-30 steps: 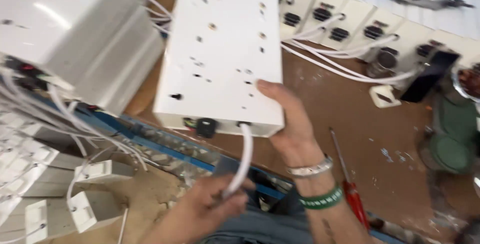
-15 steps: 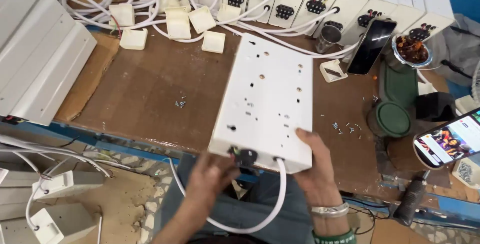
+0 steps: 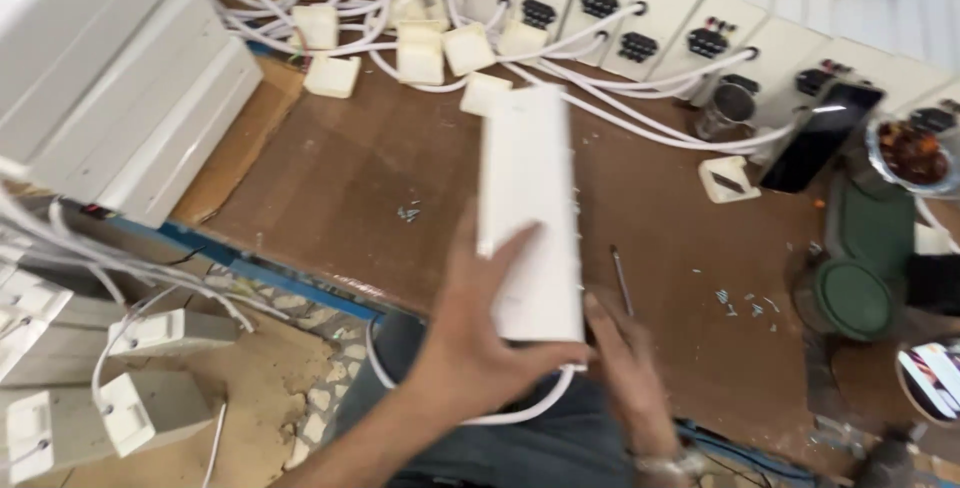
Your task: Assembling a white electrical power distribution box using a screwdriver to secure components and covers.
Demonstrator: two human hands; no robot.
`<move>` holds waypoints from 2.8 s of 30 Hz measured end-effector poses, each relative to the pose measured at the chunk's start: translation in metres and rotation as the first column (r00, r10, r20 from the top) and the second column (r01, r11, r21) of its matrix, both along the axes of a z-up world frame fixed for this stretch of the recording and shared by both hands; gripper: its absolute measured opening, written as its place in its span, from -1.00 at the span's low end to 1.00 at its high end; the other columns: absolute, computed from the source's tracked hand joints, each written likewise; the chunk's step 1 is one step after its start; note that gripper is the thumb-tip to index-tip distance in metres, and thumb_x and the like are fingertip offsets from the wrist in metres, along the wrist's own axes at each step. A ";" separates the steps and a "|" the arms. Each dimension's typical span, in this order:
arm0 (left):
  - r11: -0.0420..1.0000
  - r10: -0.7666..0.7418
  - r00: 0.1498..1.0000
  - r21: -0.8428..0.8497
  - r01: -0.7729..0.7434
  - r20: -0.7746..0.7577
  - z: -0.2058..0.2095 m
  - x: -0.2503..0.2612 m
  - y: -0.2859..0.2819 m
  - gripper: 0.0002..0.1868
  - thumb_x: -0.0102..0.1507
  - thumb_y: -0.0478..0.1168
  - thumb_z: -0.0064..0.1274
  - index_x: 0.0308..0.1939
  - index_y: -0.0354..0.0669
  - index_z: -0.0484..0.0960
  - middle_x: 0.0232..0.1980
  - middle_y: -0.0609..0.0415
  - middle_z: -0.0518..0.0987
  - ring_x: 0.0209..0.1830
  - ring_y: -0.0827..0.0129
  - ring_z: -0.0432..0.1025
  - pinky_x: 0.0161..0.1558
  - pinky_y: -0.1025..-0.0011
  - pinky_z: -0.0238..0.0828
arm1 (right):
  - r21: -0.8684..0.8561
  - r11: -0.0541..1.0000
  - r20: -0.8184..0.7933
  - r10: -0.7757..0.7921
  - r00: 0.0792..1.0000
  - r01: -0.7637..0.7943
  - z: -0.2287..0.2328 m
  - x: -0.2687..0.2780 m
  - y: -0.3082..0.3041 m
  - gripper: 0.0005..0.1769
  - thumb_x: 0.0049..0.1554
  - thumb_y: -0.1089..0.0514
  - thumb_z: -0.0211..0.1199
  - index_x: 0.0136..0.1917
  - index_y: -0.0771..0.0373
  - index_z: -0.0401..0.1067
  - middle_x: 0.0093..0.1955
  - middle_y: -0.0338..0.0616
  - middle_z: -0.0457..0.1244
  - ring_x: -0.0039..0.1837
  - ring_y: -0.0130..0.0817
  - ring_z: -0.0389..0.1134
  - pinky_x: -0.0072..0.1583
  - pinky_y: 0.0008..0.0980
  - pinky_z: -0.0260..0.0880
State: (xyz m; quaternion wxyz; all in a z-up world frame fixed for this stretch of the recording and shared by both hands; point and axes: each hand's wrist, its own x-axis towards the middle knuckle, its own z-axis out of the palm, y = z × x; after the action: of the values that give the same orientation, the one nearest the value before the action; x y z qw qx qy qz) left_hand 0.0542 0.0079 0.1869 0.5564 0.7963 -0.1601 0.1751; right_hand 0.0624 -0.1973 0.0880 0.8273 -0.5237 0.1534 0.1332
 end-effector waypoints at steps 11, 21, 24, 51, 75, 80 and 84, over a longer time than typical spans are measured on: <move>0.998 -0.040 0.998 -0.050 0.037 -0.052 -0.023 0.001 -0.080 0.03 0.16 -0.04 0.38 0.53 -0.43 0.13 0.64 -0.63 -0.22 0.65 -0.51 -0.18 0.50 -0.10 0.05 | -0.149 0.962 0.287 -0.178 0.941 0.228 0.051 0.002 -0.010 -0.39 0.34 -0.01 -0.23 0.54 0.34 0.16 0.38 -0.05 0.25 0.34 -0.28 0.30 0.31 -0.27 0.31; 0.986 0.025 1.000 -0.166 -0.024 0.007 -0.059 0.087 0.006 -0.57 0.29 -0.21 0.24 0.22 -0.18 0.58 0.10 -0.03 0.66 0.06 0.25 0.61 0.05 0.35 0.59 | -0.225 0.897 0.158 -0.351 0.923 0.380 -0.044 -0.034 -0.068 -0.36 0.58 -0.01 0.00 0.21 0.83 0.22 -0.18 0.21 -0.21 -0.09 0.01 -0.16 -0.05 0.09 -0.10; 0.982 0.183 0.972 0.017 -0.187 0.148 -0.077 0.167 0.039 -0.69 0.31 -0.29 0.19 0.13 -0.19 0.58 0.05 -0.07 0.61 -0.04 0.12 0.56 -0.03 0.29 0.54 | -0.262 0.836 0.185 -0.447 0.875 0.482 0.001 -0.054 -0.042 -0.57 0.33 0.07 0.05 0.27 0.47 0.40 0.13 0.07 0.37 0.17 -0.27 0.43 0.19 -0.27 0.47; 0.949 0.273 0.946 0.213 -0.234 -0.177 -0.102 0.043 0.103 -0.81 0.25 -0.19 0.22 -0.11 -0.18 0.71 -0.15 -0.06 0.71 -0.19 0.23 0.64 -0.18 0.32 0.56 | 0.042 0.988 -0.015 0.152 0.988 -0.151 -0.010 -0.027 0.090 -0.61 0.29 0.07 0.10 0.27 0.37 0.39 0.08 -0.05 0.40 0.06 -0.29 0.46 0.03 -0.27 0.50; 0.933 0.059 0.998 0.356 -0.051 -0.010 -0.067 0.052 0.083 -0.90 0.18 -0.26 0.22 -0.27 -0.19 0.69 -0.26 -0.08 0.63 -0.27 -0.04 0.56 -0.26 0.11 0.52 | -0.069 0.980 0.068 0.192 0.979 -0.188 -0.029 0.023 0.095 -0.65 0.31 0.07 0.09 0.25 0.33 0.38 -0.02 -0.07 0.40 -0.07 -0.34 0.47 -0.13 -0.40 0.46; 0.921 0.058 0.998 0.386 -0.048 -0.014 -0.066 0.044 0.077 -0.89 0.22 -0.25 0.20 -0.27 -0.21 0.64 -0.29 -0.07 0.59 -0.30 -0.03 0.54 -0.30 0.11 0.49 | -0.080 0.977 0.070 0.201 0.977 -0.196 -0.029 0.024 0.095 -0.66 0.32 0.08 0.07 0.25 0.31 0.38 0.00 -0.10 0.41 -0.08 -0.36 0.47 -0.11 -0.41 0.45; 0.883 0.037 0.997 0.464 -0.061 0.062 -0.068 0.044 0.070 -0.91 0.22 -0.24 0.17 -0.27 -0.18 0.63 -0.29 -0.06 0.57 -0.31 -0.06 0.52 -0.31 0.07 0.47 | -0.072 0.976 0.120 0.215 0.969 -0.208 -0.030 0.020 0.098 -0.66 0.33 0.09 0.08 0.25 0.35 0.37 0.00 -0.09 0.40 -0.08 -0.36 0.47 -0.10 -0.41 0.45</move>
State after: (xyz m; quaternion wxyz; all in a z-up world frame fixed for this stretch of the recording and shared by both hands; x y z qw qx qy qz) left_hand 0.0984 0.0780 0.1187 0.3401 0.9056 -0.1916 0.1658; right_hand 0.0821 -0.0996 0.0577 0.8006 -0.5688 0.0474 0.1822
